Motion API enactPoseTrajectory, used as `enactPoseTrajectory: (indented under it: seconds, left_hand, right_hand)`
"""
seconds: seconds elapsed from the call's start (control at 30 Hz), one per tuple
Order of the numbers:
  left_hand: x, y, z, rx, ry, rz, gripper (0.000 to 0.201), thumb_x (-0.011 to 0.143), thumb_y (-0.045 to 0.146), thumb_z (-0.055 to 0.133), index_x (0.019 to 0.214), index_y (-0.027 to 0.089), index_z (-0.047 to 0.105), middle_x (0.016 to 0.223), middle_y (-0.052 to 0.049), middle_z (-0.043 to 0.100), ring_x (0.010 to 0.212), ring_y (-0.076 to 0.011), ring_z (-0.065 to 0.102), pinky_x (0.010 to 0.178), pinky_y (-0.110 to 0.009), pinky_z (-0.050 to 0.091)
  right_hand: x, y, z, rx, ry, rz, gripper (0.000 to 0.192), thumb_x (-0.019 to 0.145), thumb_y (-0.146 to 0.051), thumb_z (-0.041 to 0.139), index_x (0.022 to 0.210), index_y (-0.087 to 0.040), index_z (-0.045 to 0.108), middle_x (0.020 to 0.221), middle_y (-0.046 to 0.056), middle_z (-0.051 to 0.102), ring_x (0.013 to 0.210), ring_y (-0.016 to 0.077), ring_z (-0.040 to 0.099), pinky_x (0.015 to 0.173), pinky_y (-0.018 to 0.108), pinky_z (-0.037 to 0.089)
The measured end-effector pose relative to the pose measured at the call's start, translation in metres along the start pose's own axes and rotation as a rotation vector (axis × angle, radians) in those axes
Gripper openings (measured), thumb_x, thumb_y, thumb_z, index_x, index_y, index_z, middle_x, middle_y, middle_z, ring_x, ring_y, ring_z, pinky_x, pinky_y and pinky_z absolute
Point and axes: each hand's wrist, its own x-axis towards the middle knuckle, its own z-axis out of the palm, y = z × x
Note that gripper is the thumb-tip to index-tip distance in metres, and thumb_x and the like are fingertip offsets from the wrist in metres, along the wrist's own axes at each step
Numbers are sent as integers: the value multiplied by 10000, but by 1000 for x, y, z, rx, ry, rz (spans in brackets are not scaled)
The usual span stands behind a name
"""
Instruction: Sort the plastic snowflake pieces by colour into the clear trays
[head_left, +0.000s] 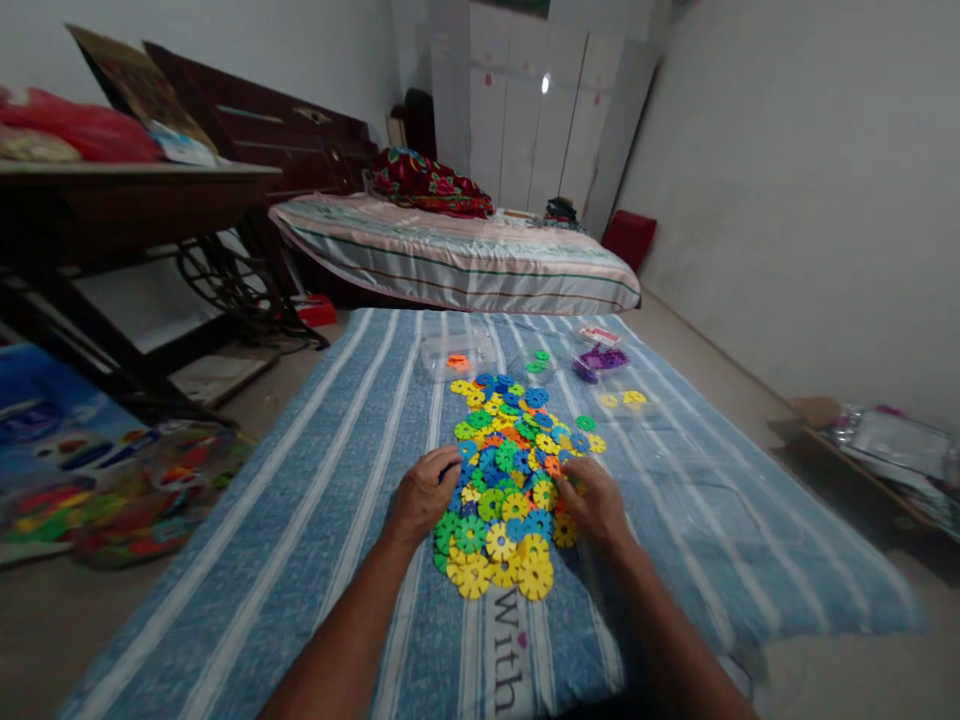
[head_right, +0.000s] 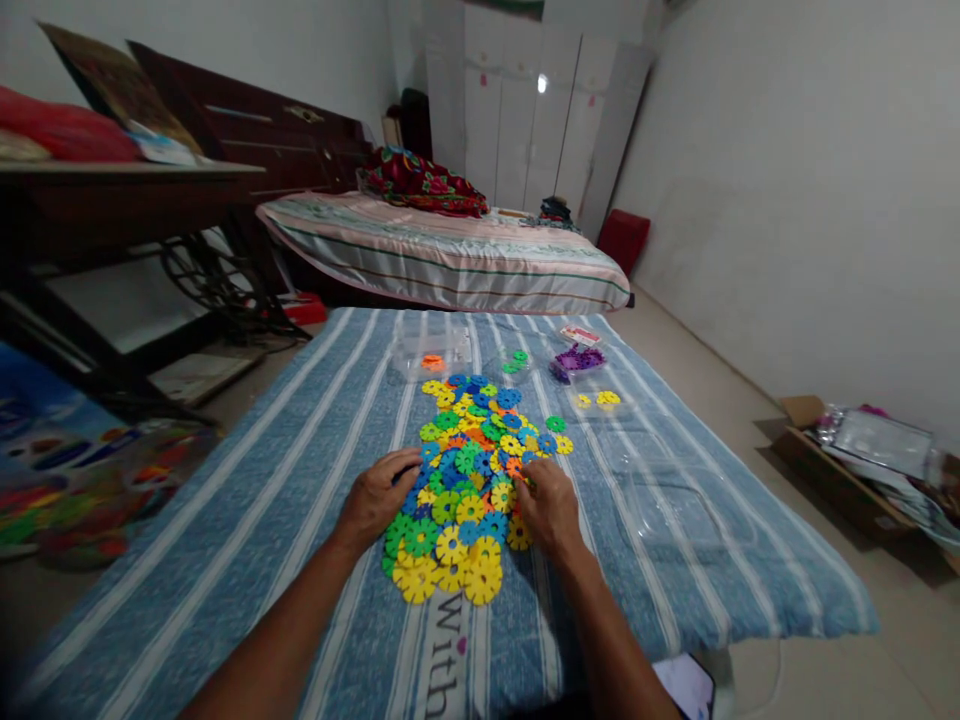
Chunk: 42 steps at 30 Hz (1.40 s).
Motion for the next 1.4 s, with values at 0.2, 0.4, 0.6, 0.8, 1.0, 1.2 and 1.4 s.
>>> enactPoseTrajectory:
  seconds: [0.2, 0.4, 0.6, 0.8, 1.0, 1.2, 1.4]
  left_hand:
    - [-1, 3, -3, -35, -14, -12, 257, 844, 327, 509, 941, 219, 721, 1118, -59, 726, 1082, -216, 659, 1008, -381, 505]
    - [-3, 2, -3, -34, -28, -32, 285, 841, 340, 508, 956, 195, 724, 1119, -83, 723, 1095, -228, 654, 1020, -391, 496]
    - [-4, 3, -2, -18, -22, -15, 263, 828, 329, 515, 935, 202, 719, 1133, -78, 716, 1090, -229, 653, 1019, -394, 494]
    - [-3, 5, -3, -6, -20, -17, 244, 820, 337, 521, 915, 219, 712, 1129, -64, 719, 1080, -225, 655, 1014, -393, 497]
    - [-2, 3, -2, -17, -19, -24, 235, 806, 345, 532, 900, 226, 712, 1114, -55, 725, 1076, -224, 660, 1015, -382, 498]
    - [-3, 1, -2, -20, -19, -33, 241, 802, 352, 535, 898, 223, 714, 1122, -58, 724, 1078, -230, 659, 1016, -381, 497]
    - [-3, 1, -4, -23, -30, -32, 240, 803, 354, 542, 908, 230, 719, 1126, -53, 725, 1078, -232, 660, 1016, -385, 498]
  right_hand:
    - [-17, 1, 5, -72, 54, -24, 191, 827, -237, 519, 938, -210, 672, 1007, 83, 661, 982, 227, 600, 876, 357, 479]
    - [-15, 0, 8, -114, 86, -39, 201, 835, -219, 515, 966, -207, 667, 1027, 90, 656, 999, 229, 592, 883, 359, 478]
    - [-16, -1, 7, -118, 102, -60, 194, 849, -217, 505, 950, -202, 669, 1026, 91, 663, 987, 223, 592, 876, 356, 478]
    - [-16, -1, 7, -85, 110, -51, 201, 846, -227, 512, 950, -205, 682, 1027, 93, 673, 993, 229, 599, 883, 374, 486]
    - [-21, 2, 4, 19, 191, -26, 194, 864, -259, 506, 926, -218, 685, 1016, 95, 688, 997, 225, 623, 891, 395, 510]
    - [-41, -2, -7, -52, 223, -63, 183, 874, -315, 547, 934, -215, 688, 1076, 115, 668, 1048, 247, 613, 917, 441, 510]
    - [-61, -7, -12, -161, 54, -141, 322, 823, -404, 645, 1097, -237, 679, 1255, 133, 604, 1194, 310, 548, 987, 497, 477]
